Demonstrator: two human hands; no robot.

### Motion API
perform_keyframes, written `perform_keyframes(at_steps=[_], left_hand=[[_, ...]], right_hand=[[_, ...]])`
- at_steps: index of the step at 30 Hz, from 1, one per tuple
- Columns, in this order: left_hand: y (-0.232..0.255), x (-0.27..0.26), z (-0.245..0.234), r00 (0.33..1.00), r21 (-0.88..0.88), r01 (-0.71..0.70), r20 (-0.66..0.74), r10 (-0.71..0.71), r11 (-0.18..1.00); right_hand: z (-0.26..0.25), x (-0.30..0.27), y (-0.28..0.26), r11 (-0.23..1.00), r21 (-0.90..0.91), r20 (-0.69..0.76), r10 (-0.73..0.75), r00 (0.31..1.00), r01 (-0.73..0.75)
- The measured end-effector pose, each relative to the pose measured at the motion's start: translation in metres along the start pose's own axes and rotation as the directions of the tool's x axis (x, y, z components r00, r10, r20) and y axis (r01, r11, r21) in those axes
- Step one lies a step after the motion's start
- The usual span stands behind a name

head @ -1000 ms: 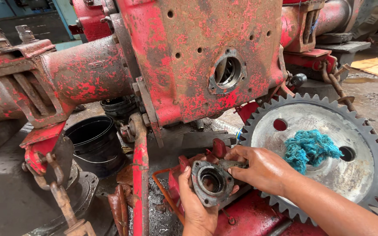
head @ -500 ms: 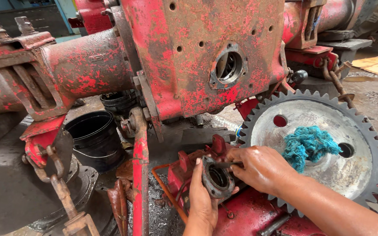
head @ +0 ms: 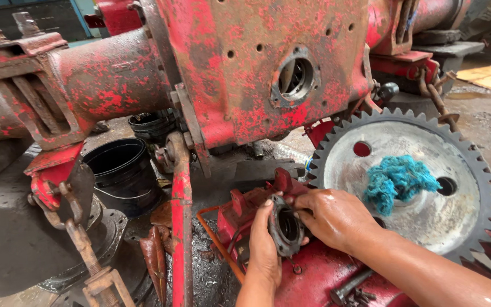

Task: The person uses a metal file to scrape and clean the inner surface of a small cylindrical metal part held in the left hand. The person repeatedly rotates the part and files different sections of its interior.

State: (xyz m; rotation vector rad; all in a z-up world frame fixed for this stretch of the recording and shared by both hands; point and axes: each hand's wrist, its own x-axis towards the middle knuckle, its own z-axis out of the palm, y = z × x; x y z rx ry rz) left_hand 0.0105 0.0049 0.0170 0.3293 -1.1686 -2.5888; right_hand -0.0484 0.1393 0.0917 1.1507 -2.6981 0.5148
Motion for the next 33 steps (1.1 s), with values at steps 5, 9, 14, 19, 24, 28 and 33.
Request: perform_keyframes(at_steps=[5, 9, 14, 19, 24, 28, 33], left_hand=[[-0.004, 0.009, -0.007, 0.997, -0.039, 0.008, -0.074, -0.011, 0.999], [-0.001, 0.005, -0.013, 0.998, -0.103, 0.044, -0.049, -0.05, 0.994], [0.004, 0.004, -0.008, 0.997, -0.119, 0.048, 0.058, -0.041, 0.992], [-0.013, 0.009, -0.015, 1.0, -0.027, 0.013, 0.008, -0.013, 1.0], [-0.016, 0.026, -0.023, 0.983, 0.039, -0.056, -0.172, 0.062, 0.998], [-0.016, 0.021, -0.025, 0.962, 0.015, -0.255, -0.092, 0.256, 0.967], [0.001, 0.016, -0.011, 0.993, 0.012, 0.062, -0.1, -0.061, 0.998]], right_hand=[[0.011, -0.004, -0.002, 0.977, 0.015, -0.24, -0.204, 0.949, 0.214], [0.019, -0.006, 0.001, 0.969, 0.04, -0.286, -0.224, 0.932, 0.245], [0.017, -0.004, 0.007, 0.978, -0.002, -0.324, -0.198, 0.925, 0.209], [0.027, -0.009, 0.013, 0.991, -0.024, -0.29, -0.13, 0.948, 0.129], [0.022, -0.001, 0.017, 0.984, 0.011, -0.241, -0.17, 0.956, 0.178], [0.02, -0.008, 0.012, 0.963, 0.006, -0.207, -0.262, 0.943, 0.269], [0.009, 0.006, 0.006, 0.981, -0.017, -0.223, -0.19, 0.956, 0.191]])
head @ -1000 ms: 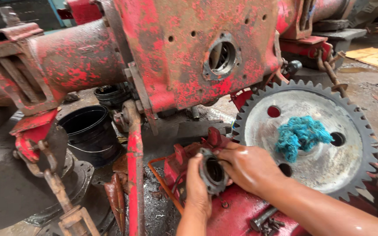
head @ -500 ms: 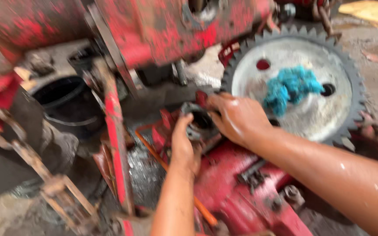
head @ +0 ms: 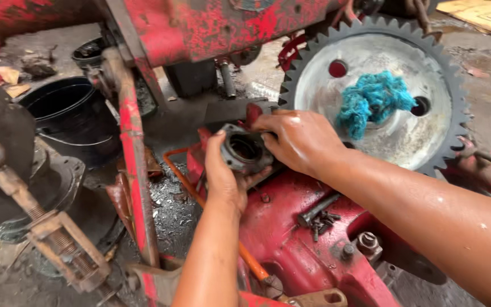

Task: The person uses a metal file to scrape and clean the inner surface of a small cylindrical metal part held in the left hand. The person repeatedly rotates the part and files different sections of its interior.

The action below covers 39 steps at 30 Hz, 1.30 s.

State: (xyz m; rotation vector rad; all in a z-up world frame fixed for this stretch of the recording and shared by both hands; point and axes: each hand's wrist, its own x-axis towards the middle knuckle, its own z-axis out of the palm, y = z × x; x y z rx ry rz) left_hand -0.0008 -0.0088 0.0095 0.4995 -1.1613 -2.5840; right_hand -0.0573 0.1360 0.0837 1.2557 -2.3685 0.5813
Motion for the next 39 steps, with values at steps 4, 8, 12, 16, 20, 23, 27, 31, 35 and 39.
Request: perform_keyframes(at_steps=[4, 8, 12, 16, 20, 23, 27, 31, 35, 39], left_hand=[[-0.014, -0.01, -0.005, 0.999, 0.012, -0.036, 0.038, 0.035, 0.999], [-0.008, -0.003, 0.0, 0.993, 0.09, -0.069, -0.086, 0.077, 0.994], [-0.011, -0.009, 0.002, 0.988, 0.121, -0.098, -0.104, 0.111, 0.988], [-0.005, -0.012, 0.001, 0.982, 0.091, -0.151, -0.101, 0.16, 0.984], [-0.008, -0.008, 0.002, 0.985, 0.073, -0.146, -0.077, 0.152, 0.987], [-0.01, -0.006, 0.0, 0.981, 0.123, -0.164, -0.084, 0.175, 0.979], [-0.013, -0.004, 0.001, 0.976, 0.112, -0.183, -0.097, 0.194, 0.977], [-0.013, -0.003, 0.0, 0.976, 0.132, -0.186, -0.09, 0.198, 0.974], [-0.013, -0.006, 0.001, 0.978, 0.123, -0.174, -0.097, 0.187, 0.977], [-0.009, -0.009, 0.004, 0.979, 0.107, -0.174, -0.092, 0.184, 0.979]], right_hand=[[0.008, -0.012, 0.004, 0.992, -0.093, 0.195, 0.097, 0.976, -0.08], [0.007, -0.002, 0.008, 0.999, -0.049, 0.111, 0.011, 0.994, -0.006], [0.005, -0.008, 0.006, 0.992, -0.108, 0.177, 0.081, 0.981, -0.063], [0.002, -0.004, 0.002, 0.992, -0.012, 0.196, 0.125, 0.973, -0.125], [0.002, -0.005, 0.009, 0.998, -0.001, 0.105, 0.057, 0.993, -0.058], [0.005, -0.006, 0.008, 0.992, -0.029, 0.188, 0.126, 0.974, -0.123], [0.006, -0.007, 0.007, 0.994, 0.047, 0.173, 0.09, 0.981, -0.1], [0.006, -0.008, 0.011, 0.997, 0.042, 0.119, 0.062, 0.991, -0.068], [0.006, -0.008, 0.013, 0.996, -0.008, 0.241, 0.084, 0.967, -0.085], [0.005, -0.005, 0.009, 0.998, 0.062, 0.054, -0.023, 0.998, 0.02]])
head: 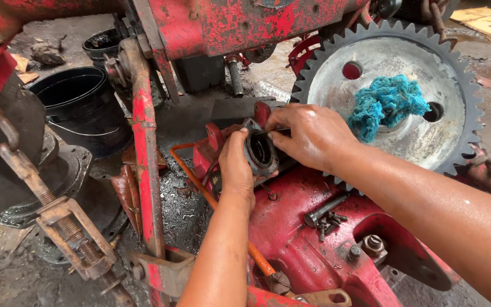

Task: The person uses a metal file to scrape and clean the inner surface of a small cylindrical metal part held in the left hand. The person repeatedly rotates the part and files different sections of its interior.

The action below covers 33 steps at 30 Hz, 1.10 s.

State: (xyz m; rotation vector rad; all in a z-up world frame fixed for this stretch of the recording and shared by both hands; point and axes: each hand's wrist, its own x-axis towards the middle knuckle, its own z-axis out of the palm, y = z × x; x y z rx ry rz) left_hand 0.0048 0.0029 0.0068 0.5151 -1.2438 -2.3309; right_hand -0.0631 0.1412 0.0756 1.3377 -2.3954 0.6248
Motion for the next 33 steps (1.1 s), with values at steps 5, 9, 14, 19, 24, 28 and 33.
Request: perform_keyframes(at_steps=[5, 9, 14, 19, 24, 28, 33], left_hand=[[-0.002, -0.001, -0.001, 1.0, -0.011, -0.02, 0.008, 0.02, 1.0], [-0.002, 0.003, 0.0, 1.0, -0.035, 0.003, 0.022, -0.002, 0.999], [-0.007, 0.001, -0.002, 0.997, 0.001, -0.045, 0.057, 0.045, 0.999], [-0.008, 0.002, -0.004, 0.995, -0.025, -0.015, 0.099, 0.017, 1.0], [-0.011, 0.003, -0.001, 0.991, 0.039, -0.028, 0.135, 0.022, 0.999], [-0.009, 0.003, 0.003, 0.994, 0.039, -0.03, 0.108, 0.026, 0.999], [-0.006, -0.002, 0.002, 0.998, 0.109, -0.025, 0.06, 0.019, 0.994]], right_hand=[[-0.002, -0.001, 0.001, 0.986, -0.077, 0.23, 0.164, 0.959, -0.15], [-0.005, 0.004, 0.002, 0.995, 0.032, 0.089, 0.095, 0.991, -0.098], [-0.008, 0.005, -0.002, 0.968, -0.067, 0.31, 0.252, 0.917, -0.243], [-0.007, 0.002, -0.006, 0.989, -0.004, 0.174, 0.148, 0.974, -0.149], [-0.012, 0.004, -0.006, 0.969, -0.148, 0.313, 0.238, 0.92, -0.2], [-0.02, 0.005, -0.011, 0.97, -0.16, 0.221, 0.214, 0.952, -0.181], [-0.022, 0.004, -0.015, 0.94, -0.262, 0.297, 0.295, 0.908, -0.219]])
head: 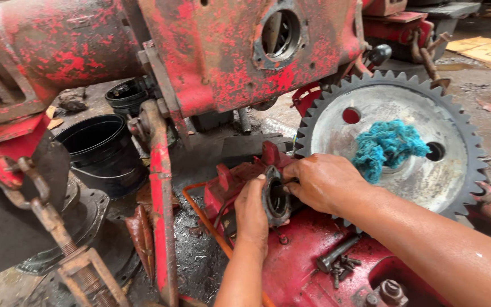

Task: The person uses a metal file to scrape and clean the inner surface of a small cylindrical metal part held in the left hand. The person repeatedly rotates the part and files different sections of its interior.

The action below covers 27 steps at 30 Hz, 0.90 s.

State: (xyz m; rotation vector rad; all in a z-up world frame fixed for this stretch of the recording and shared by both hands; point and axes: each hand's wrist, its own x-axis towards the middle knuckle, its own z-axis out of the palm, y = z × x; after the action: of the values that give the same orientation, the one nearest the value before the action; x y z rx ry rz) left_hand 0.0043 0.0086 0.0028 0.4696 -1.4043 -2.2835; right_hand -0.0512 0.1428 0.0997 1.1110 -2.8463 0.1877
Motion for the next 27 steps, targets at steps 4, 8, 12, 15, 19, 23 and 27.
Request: perform_keyframes(at_steps=[4, 8, 12, 15, 19, 23, 27], left_hand=[[0.007, -0.002, 0.001, 1.0, -0.039, -0.013, -0.009, 0.012, 0.999], [0.013, -0.004, 0.001, 0.998, -0.075, 0.009, -0.062, -0.013, 0.997], [0.016, -0.002, 0.001, 0.997, -0.118, -0.01, -0.082, 0.0, 0.993], [0.013, -0.002, 0.0, 0.994, -0.103, -0.015, -0.107, 0.004, 0.995], [0.008, 0.002, -0.001, 0.99, -0.097, -0.126, -0.073, 0.119, 0.987], [0.006, 0.005, -0.004, 0.983, -0.139, -0.179, -0.064, 0.172, 0.974], [0.006, 0.004, -0.007, 0.988, -0.156, -0.15, -0.062, 0.142, 0.976]], right_hand=[[-0.002, -0.001, 0.002, 0.998, 0.046, -0.106, -0.044, 0.993, 0.049], [0.001, -0.002, 0.0, 0.995, 0.055, -0.16, -0.077, 0.984, 0.087], [0.002, 0.0, 0.002, 0.997, 0.062, -0.205, -0.032, 0.978, 0.046], [0.009, 0.002, 0.0, 1.0, -0.004, -0.15, -0.024, 0.988, 0.024], [0.019, 0.005, -0.002, 0.998, 0.067, -0.106, 0.01, 0.994, -0.003], [0.026, 0.014, 0.004, 0.886, 0.42, 0.154, 0.146, 0.977, -0.199], [0.032, 0.021, 0.013, 0.586, 0.682, 0.442, 0.147, 0.885, -0.438]])
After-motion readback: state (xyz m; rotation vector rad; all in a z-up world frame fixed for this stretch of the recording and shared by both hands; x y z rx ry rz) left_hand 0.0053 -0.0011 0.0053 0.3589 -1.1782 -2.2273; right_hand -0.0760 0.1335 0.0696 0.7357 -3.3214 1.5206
